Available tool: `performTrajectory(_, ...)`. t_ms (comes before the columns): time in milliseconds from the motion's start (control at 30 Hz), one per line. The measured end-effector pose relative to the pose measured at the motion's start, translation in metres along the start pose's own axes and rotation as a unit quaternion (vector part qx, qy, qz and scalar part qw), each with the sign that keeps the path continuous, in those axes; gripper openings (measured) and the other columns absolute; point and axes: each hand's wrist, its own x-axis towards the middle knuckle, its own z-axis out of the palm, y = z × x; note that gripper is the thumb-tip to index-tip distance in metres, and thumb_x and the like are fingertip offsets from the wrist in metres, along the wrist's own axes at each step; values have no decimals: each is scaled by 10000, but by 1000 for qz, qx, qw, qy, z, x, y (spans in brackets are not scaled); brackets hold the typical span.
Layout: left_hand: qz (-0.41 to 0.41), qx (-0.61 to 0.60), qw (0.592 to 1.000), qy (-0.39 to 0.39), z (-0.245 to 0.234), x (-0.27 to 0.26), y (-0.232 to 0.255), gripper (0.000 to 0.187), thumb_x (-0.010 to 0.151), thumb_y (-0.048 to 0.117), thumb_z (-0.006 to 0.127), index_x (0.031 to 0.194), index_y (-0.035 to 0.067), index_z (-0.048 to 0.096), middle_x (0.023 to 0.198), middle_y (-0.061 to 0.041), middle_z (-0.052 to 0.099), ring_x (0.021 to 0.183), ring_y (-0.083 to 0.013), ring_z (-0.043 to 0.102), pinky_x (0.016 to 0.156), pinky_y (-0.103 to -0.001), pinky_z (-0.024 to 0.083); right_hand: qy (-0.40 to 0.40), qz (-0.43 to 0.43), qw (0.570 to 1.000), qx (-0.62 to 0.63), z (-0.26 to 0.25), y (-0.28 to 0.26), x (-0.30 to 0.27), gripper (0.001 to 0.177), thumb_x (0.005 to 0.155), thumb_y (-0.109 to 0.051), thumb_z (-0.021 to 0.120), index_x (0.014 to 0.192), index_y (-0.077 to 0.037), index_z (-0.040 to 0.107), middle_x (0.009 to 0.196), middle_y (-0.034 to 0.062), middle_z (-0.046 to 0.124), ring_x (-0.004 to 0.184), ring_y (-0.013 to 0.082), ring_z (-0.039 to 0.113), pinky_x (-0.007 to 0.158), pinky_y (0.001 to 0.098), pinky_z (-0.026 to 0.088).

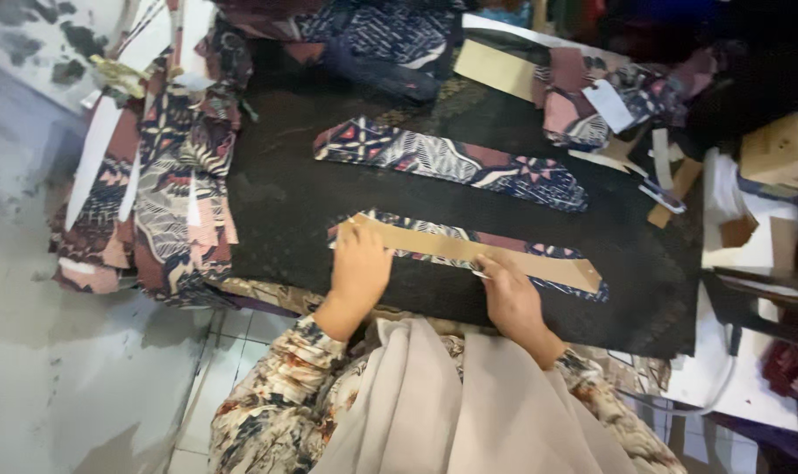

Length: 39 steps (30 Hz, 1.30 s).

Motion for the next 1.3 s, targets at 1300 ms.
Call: performTrajectory(1300, 340, -403, 818, 231, -171, 23, 125, 176, 915, 169, 706, 1036, 52, 656, 1009, -127, 652, 898, -350, 642, 781, -454, 525, 50, -107, 993, 25, -13, 17, -2, 245, 934, -19, 549, 1169, 15, 607, 1181, 205, 674, 1176, 389, 643, 967, 412, 542)
